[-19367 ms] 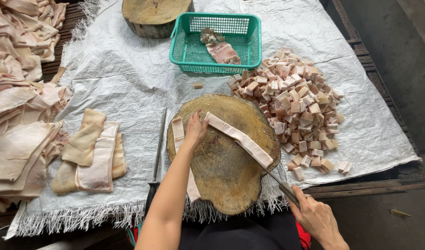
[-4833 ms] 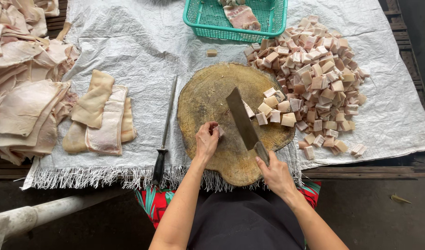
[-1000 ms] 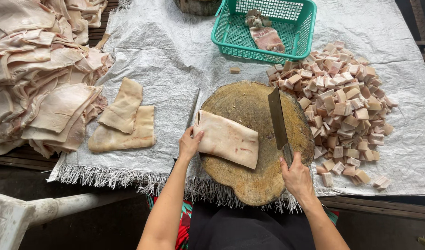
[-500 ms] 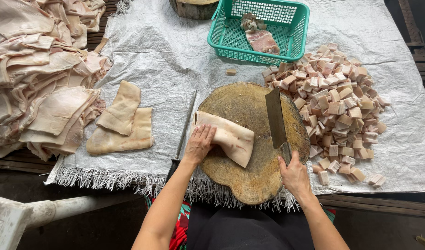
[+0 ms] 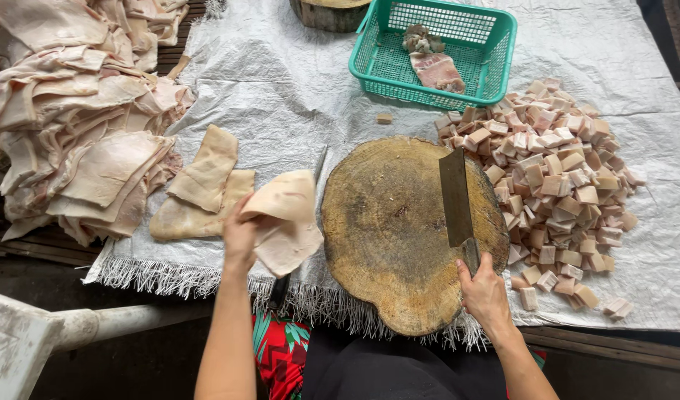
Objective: The person chops long strips of pork skin into small cubes on a wooden cutting board using a cleaver.
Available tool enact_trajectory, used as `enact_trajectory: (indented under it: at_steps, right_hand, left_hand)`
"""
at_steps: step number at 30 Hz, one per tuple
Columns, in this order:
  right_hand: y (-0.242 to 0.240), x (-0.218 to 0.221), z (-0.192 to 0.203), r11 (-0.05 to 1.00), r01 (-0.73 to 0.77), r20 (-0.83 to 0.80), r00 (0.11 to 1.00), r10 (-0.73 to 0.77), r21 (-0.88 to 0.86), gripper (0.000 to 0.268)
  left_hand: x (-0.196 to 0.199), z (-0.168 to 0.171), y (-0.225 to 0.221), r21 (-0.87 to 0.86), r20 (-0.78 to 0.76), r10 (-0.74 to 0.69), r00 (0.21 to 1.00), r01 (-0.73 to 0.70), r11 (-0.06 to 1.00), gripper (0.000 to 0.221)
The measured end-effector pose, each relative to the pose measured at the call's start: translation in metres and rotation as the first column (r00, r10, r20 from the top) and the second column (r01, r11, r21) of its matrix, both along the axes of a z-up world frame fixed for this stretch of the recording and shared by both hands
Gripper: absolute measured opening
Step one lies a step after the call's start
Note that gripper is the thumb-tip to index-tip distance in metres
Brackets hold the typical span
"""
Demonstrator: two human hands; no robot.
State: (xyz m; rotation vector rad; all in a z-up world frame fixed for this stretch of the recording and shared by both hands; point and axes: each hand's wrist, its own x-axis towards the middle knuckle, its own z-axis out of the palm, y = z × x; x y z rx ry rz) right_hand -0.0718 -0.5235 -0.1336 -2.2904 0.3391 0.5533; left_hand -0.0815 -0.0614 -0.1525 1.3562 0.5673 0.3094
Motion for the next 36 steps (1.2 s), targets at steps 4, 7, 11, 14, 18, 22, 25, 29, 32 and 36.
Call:
enact_trajectory:
  at_steps: [4, 7, 11, 14, 18, 22, 25, 29, 32, 36]
  right_hand:
    - [0.001, 0.001, 0.001, 1.0, 0.016, 0.0, 1.0, -0.016, -0.024, 0.05]
    - [-0.001, 0.001, 0.0, 0.999, 0.027, 0.016, 1.0, -0.027, -0.021, 0.047]
    - [-0.001, 0.001, -0.001, 0.999, 0.037, 0.009, 0.999, -0.037, -0.023, 0.045]
    - [-0.001, 0.002, -0.005, 1.0, 0.012, -0.003, 1.0, -0.012, -0.028, 0.045]
    - [-0.002, 0.002, -0.014, 0.997, 0.001, -0.015, 1.0, -0.002, -0.073, 0.045]
    - [-0.002, 0.002, -0.025, 0.994, -0.069, 0.053, 0.996, 0.074, -0.087, 0.044]
    - [0.007, -0.002, -0.028, 0.993, -0.11, 0.104, 0.988, 0.114, -0.038, 0.04]
    - [0.035, 0.001, -0.031, 0.991, -0.126, 0.084, 0.989, 0.122, 0.04, 0.041]
    - [0.048, 0.015, -0.034, 0.975, -0.205, 0.146, 0.965, 0.216, -0.084, 0.045]
    - [0.053, 0.025, -0.038, 0.966, -0.203, -0.058, 0.979, 0.196, -0.157, 0.046]
  left_hand:
    - [-0.074, 0.018, 0.068, -0.206, 0.091, 0.334, 0.938, -0.31, 0.928, 0.031]
    - [-0.131, 0.052, 0.126, -0.128, 0.248, 0.474, 0.845, -0.456, 0.881, 0.029]
    - [-0.22, 0.086, 0.177, 0.245, 0.082, 0.811, 0.579, -0.801, 0.546, 0.023]
    - [-0.291, 0.04, 0.173, 0.309, -0.014, 0.895, 0.445, -0.85, 0.427, 0.025]
    - [-0.35, 0.0, 0.187, 0.369, -0.121, 0.944, 0.306, -0.869, 0.329, 0.03]
    - [-0.268, -0.001, 0.249, 0.282, 0.021, 0.88, 0.474, -0.848, 0.45, 0.036]
    - [-0.135, -0.049, 0.258, 0.126, 0.047, 0.722, 0.69, -0.721, 0.681, 0.042]
    - [0.017, -0.125, 0.204, -0.005, -0.142, 0.457, 0.878, -0.463, 0.886, 0.077]
    - [0.056, -0.157, 0.194, 0.109, -0.431, 0.591, 0.682, -0.611, 0.784, 0.089]
    - [0.07, -0.172, 0.221, -0.015, -0.454, 0.595, 0.663, -0.674, 0.739, 0.078]
